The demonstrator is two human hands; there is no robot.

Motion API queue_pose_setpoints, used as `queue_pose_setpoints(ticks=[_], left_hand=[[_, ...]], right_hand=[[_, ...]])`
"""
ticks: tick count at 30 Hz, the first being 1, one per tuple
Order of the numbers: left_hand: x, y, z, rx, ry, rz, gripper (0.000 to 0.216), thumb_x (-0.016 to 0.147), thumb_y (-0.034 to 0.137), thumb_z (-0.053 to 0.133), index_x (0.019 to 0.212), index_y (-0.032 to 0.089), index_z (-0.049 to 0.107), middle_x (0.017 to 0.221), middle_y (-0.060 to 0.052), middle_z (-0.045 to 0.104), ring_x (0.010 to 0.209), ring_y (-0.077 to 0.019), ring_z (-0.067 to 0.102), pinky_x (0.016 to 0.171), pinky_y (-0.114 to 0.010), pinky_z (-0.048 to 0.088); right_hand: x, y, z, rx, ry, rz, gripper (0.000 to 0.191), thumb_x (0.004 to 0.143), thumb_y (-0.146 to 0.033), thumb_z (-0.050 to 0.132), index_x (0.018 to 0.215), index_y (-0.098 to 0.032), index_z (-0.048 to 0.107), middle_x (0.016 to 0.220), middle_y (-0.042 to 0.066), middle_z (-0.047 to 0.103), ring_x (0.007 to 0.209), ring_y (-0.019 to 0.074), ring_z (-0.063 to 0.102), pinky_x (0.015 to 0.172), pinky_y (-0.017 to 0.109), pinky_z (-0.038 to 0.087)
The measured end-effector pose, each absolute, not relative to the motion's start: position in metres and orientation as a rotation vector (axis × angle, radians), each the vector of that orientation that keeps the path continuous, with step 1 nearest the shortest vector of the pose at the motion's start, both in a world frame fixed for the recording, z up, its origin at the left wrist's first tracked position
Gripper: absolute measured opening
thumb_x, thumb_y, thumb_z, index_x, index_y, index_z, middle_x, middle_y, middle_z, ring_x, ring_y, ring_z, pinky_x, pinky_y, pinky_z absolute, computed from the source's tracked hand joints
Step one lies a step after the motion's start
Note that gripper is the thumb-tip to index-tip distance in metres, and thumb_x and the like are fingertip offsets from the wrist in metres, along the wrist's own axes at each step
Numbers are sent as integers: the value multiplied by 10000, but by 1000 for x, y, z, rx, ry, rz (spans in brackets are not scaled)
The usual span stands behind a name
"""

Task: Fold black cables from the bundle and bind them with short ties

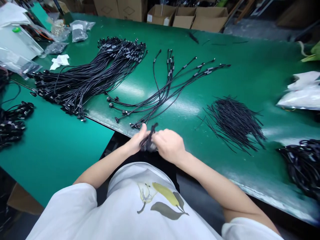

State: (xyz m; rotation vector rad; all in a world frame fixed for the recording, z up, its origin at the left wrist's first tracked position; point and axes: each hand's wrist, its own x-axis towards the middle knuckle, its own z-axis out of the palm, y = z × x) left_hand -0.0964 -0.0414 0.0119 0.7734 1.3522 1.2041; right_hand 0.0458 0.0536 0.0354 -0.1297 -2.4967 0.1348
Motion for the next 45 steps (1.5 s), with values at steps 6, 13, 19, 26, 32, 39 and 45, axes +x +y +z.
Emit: queue_pose_setpoints(ticks=[6, 13, 19, 26, 32, 39, 45], left_hand=[[-108, -47, 48, 951, 1379, 1350, 676, 877, 683, 392, 642, 146, 728, 782, -57, 561, 746, -153, 534, 741, -277, 456], [-71, -49, 22, 894, 1513, 1410, 457, 916, 490, 512, 1276, 211, 554, 1304, -98, 556, 1183, -215, 523, 1034, -363, 391], [-52, -37, 18, 780, 1293, 1594, 387, 933, 460, 491, 1189, 193, 604, 1299, -101, 607, 1254, -225, 515, 1078, -362, 369], [-54, -26, 17, 740, 1383, 1483, 326, 856, 393, 620, 1091, 170, 581, 762, 5, 629, 612, -91, 581, 604, -219, 469], [-33, -24, 18, 868, 1306, 1161, 344, 898, 507, 516, 982, 174, 545, 644, 49, 489, 504, -74, 471, 474, -204, 397], [-21, -15, 17, 602, 1173, 1056, 474, 799, 644, 577, 762, 181, 481, 525, 112, 234, 388, -36, 218, 378, -163, 231], [-28, -10, 11, 1416, 1501, 667, 400, 888, 485, 516, 1163, 205, 592, 1119, -101, 653, 1051, -253, 618, 967, -431, 475]], right_hand=[[45, 46, 28, -246, -2592, 48, 303, 973, -201, 408, 711, -179, 558, 639, 24, 482, 648, 164, 355, 641, 301, 248], [47, 49, 34, -627, -2551, 290, 337, 993, -265, 342, 744, -185, 555, 693, 51, 540, 697, 176, 446, 673, 308, 291], [45, 37, 25, -806, -2011, 1438, 419, 975, -439, 366, 649, -191, 453, 648, -5, 521, 625, 122, 477, 633, 249, 371], [79, 68, 23, -873, -1872, 1482, 368, 821, -532, 608, 937, -184, 625, 975, 51, 636, 881, 169, 586, 793, 291, 448], [79, 61, 23, -777, -1382, 1874, 357, 832, -487, 618, 1042, -218, 514, 942, 43, 693, 723, 136, 618, 647, 258, 499], [87, 61, 7, -567, -1195, 2135, 468, 735, -560, 709, 976, -212, 511, 844, 24, 683, 528, 82, 514, 482, 205, 425], [157, 90, -9, -843, -1424, 1932, 381, 884, -563, 492, 874, -182, 502, 623, -17, 554, 555, 120, 548, 599, 269, 494]])
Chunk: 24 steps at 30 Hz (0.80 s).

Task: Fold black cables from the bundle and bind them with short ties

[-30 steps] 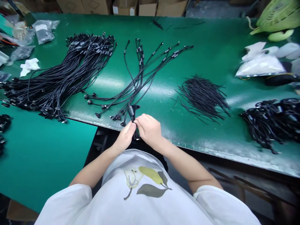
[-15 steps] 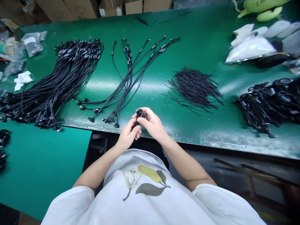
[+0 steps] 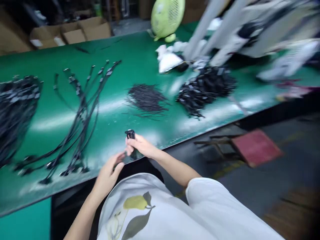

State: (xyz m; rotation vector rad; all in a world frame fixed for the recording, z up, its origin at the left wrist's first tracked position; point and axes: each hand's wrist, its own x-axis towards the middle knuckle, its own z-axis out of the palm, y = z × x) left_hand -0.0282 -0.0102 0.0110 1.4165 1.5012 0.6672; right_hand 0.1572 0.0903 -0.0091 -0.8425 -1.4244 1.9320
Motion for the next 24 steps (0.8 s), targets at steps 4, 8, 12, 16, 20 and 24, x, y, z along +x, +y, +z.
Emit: queue_pose_setpoints(ticks=[4, 8, 12, 16, 20, 24], left_hand=[[-75, -5, -3, 1929, 2040, 682, 465, 921, 428, 421, 1322, 207, 502, 1278, -162, 571, 1243, -356, 499, 1065, -558, 373], [-114, -7, -10, 2077, 2245, 554, 532, 918, 447, 388, 1357, 158, 476, 1282, -211, 539, 1252, -432, 474, 1026, -612, 391], [-125, -11, -20, 2150, 2245, 498, 474, 918, 415, 389, 1298, 166, 523, 1246, -192, 559, 1277, -410, 460, 1067, -586, 365], [-129, -14, -33, 2180, 2213, 520, 426, 919, 410, 384, 1242, 186, 549, 1212, -165, 580, 1334, -376, 413, 1113, -548, 330], [-127, -15, -29, 2187, 2218, 536, 431, 924, 417, 375, 1219, 167, 564, 1201, -173, 590, 1323, -371, 425, 1113, -535, 326], [-118, -13, -11, 2054, 2344, 517, 474, 942, 404, 361, 1280, 120, 533, 1290, -215, 539, 1225, -384, 499, 1043, -532, 381]], right_hand=[[285, 162, 12, -1711, -1592, 719, 349, 890, -455, 521, 1088, -168, 506, 878, 78, 627, 769, 193, 605, 788, 357, 492], [420, 238, 41, -2097, -1506, -172, 541, 928, -367, 441, 1368, -57, 388, 1292, 262, 494, 1180, 327, 500, 997, 474, 379], [464, 275, 27, -2058, -1812, -202, 594, 968, -389, 331, 1453, -47, 301, 1447, 253, 380, 1352, 298, 350, 1088, 466, 301], [442, 257, -6, -2068, -1861, -300, 814, 907, -500, 488, 1494, -16, 200, 1532, 245, 255, 1407, 310, 252, 1144, 471, 205], [432, 250, -17, -2198, -1579, -350, 669, 929, -413, 486, 1432, 3, 336, 1422, 275, 386, 1295, 326, 389, 1074, 438, 293], [436, 274, -8, -2286, -1466, -286, 492, 959, -395, 440, 1316, -62, 504, 1303, 255, 481, 1182, 327, 468, 961, 442, 349]])
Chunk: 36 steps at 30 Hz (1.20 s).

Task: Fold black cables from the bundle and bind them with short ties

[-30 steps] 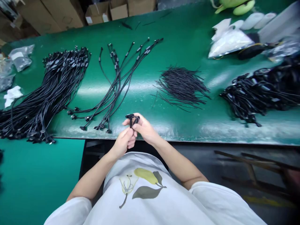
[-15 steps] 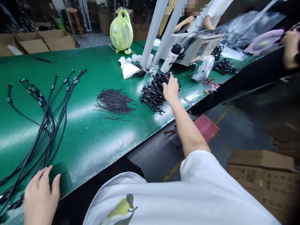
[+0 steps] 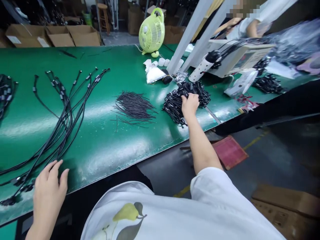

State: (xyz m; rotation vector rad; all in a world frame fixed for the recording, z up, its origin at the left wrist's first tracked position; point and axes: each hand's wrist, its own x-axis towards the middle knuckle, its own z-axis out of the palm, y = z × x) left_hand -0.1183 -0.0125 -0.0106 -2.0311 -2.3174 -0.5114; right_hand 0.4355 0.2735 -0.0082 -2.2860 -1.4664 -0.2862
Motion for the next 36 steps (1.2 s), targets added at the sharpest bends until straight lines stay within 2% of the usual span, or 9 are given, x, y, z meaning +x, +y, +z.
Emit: queue_pose_setpoints(ticks=[6, 11, 13, 17, 20, 26, 28, 32, 36], left_hand=[[-119, -11, -11, -1991, -2369, -452, 446, 945, 319, 390, 1321, 110, 507, 1290, -200, 537, 1225, -336, 480, 1030, -468, 385], [-136, -17, -13, -1897, -2396, -444, 400, 950, 267, 401, 1308, 126, 514, 1272, -166, 560, 1175, -301, 495, 992, -409, 412], [-139, -16, -8, -1873, -2411, -359, 387, 946, 258, 420, 1296, 130, 524, 1220, -168, 584, 1114, -304, 518, 945, -412, 425], [-137, 7, 2, -1922, -2397, -30, 306, 921, 251, 488, 1188, 141, 589, 1065, -174, 613, 996, -331, 543, 820, -432, 419], [-138, 33, 1, -1959, -2362, -1, 312, 903, 250, 537, 1195, 143, 568, 1085, -172, 595, 997, -325, 542, 800, -408, 408], [-156, 58, -5, -1949, -2533, -403, 144, 914, 242, 517, 995, 156, 599, 965, -113, 605, 935, -266, 563, 834, -364, 419], [-160, 55, 2, -1999, -2530, -636, 101, 909, 238, 513, 909, 180, 595, 926, -80, 596, 915, -240, 560, 836, -341, 425], [-176, 26, 36, -2012, -2617, -1036, 172, 932, 311, 460, 955, 200, 589, 872, -37, 605, 813, -195, 566, 758, -301, 430], [-222, -30, 74, -1966, -2834, -1171, 257, 893, 431, 526, 963, 214, 645, 827, -11, 640, 712, -170, 543, 658, -263, 403]], right_hand=[[422, 294, -4, -2432, -1344, -234, 804, 831, -485, 624, 1374, 74, 427, 1355, 433, 323, 1259, 429, 334, 939, 534, 275], [404, 277, 4, -2347, -1502, -353, 891, 715, -507, 743, 1368, 32, 466, 1296, 392, 427, 1259, 425, 380, 983, 599, 254], [380, 264, 11, -2221, -1592, -441, 786, 749, -501, 707, 1321, 7, 528, 1262, 356, 485, 1234, 425, 411, 980, 604, 274], [281, 223, 23, -1597, -2245, -91, 358, 899, -360, 535, 1120, -117, 677, 1086, 194, 664, 1043, 287, 576, 903, 394, 434], [183, 188, 30, -980, -2645, 186, 301, 953, -333, 456, 1053, -165, 686, 1085, 112, 683, 1003, 216, 608, 904, 312, 446], [18, 173, 14, -551, -2864, 80, 406, 957, -153, 383, 1342, -157, 511, 1361, 135, 529, 1132, 229, 535, 898, 336, 408], [-16, 187, 8, -500, -2911, 53, 345, 934, -152, 444, 1255, -142, 570, 1334, 143, 545, 1140, 229, 518, 942, 339, 368], [-39, 236, 23, -674, -2880, 41, 227, 941, -164, 431, 940, -120, 653, 988, 131, 669, 945, 209, 559, 879, 318, 363], [-12, 294, 67, -1036, -2595, -28, 349, 978, -154, 273, 1080, -80, 598, 1097, 195, 626, 979, 234, 533, 815, 332, 376]])
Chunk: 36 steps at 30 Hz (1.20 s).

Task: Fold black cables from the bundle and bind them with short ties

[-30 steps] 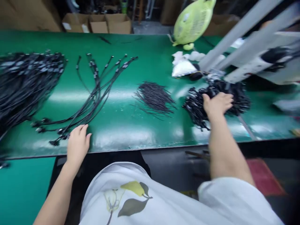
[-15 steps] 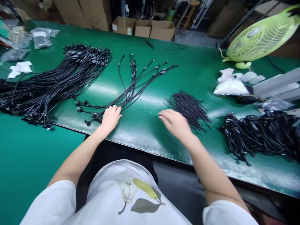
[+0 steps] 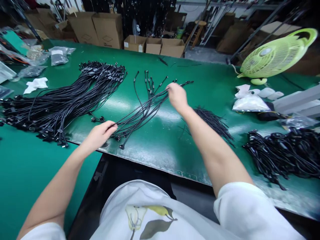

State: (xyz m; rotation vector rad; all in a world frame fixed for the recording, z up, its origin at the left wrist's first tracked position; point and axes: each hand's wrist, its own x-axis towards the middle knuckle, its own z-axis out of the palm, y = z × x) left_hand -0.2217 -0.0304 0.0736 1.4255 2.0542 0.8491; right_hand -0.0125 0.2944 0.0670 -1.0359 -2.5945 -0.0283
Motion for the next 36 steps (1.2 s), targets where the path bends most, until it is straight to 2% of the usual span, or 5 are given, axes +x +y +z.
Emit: queue_pose_setpoints(ticks=[7, 16, 22, 28, 36], left_hand=[[-261, -74, 77, 658, 1419, 1656, 224, 792, 340, 690, 735, 155, 577, 621, 32, 414, 576, -97, 440, 548, -203, 386], [-222, -67, 83, 534, 1137, 1827, 229, 760, 271, 752, 749, 131, 571, 867, -25, 593, 688, -85, 593, 571, -175, 476], [-261, -91, 90, 270, 1262, 2157, 220, 835, 195, 643, 688, 151, 485, 832, -12, 634, 637, -28, 578, 534, -102, 450], [-182, -68, 70, 1127, 1747, 1484, 146, 907, 333, 515, 893, 192, 548, 1118, -80, 670, 1046, -188, 629, 891, -319, 502], [-135, -63, 68, 1250, 1595, 864, 329, 976, 404, 369, 1189, 200, 517, 592, 69, 423, 518, -109, 402, 565, -242, 362]], right_hand=[[4, 296, 116, -943, -2419, 123, 309, 984, -314, 344, 944, -186, 623, 916, 80, 645, 875, 201, 567, 785, 323, 399], [2, 201, 148, -890, -2684, 141, 343, 925, -525, 310, 848, -328, 581, 736, 63, 613, 738, 311, 597, 650, 421, 410], [51, 203, 111, -724, -2774, 121, 343, 941, -425, 318, 1033, -314, 629, 979, 102, 701, 855, 325, 638, 650, 427, 428], [43, 90, 95, -337, -3172, 206, 262, 969, -303, 414, 873, -184, 628, 809, 60, 690, 637, 161, 616, 515, 269, 297], [48, 127, 109, -544, -3013, 429, 220, 912, -399, 561, 904, -199, 651, 887, 26, 698, 773, 169, 614, 595, 250, 317]])
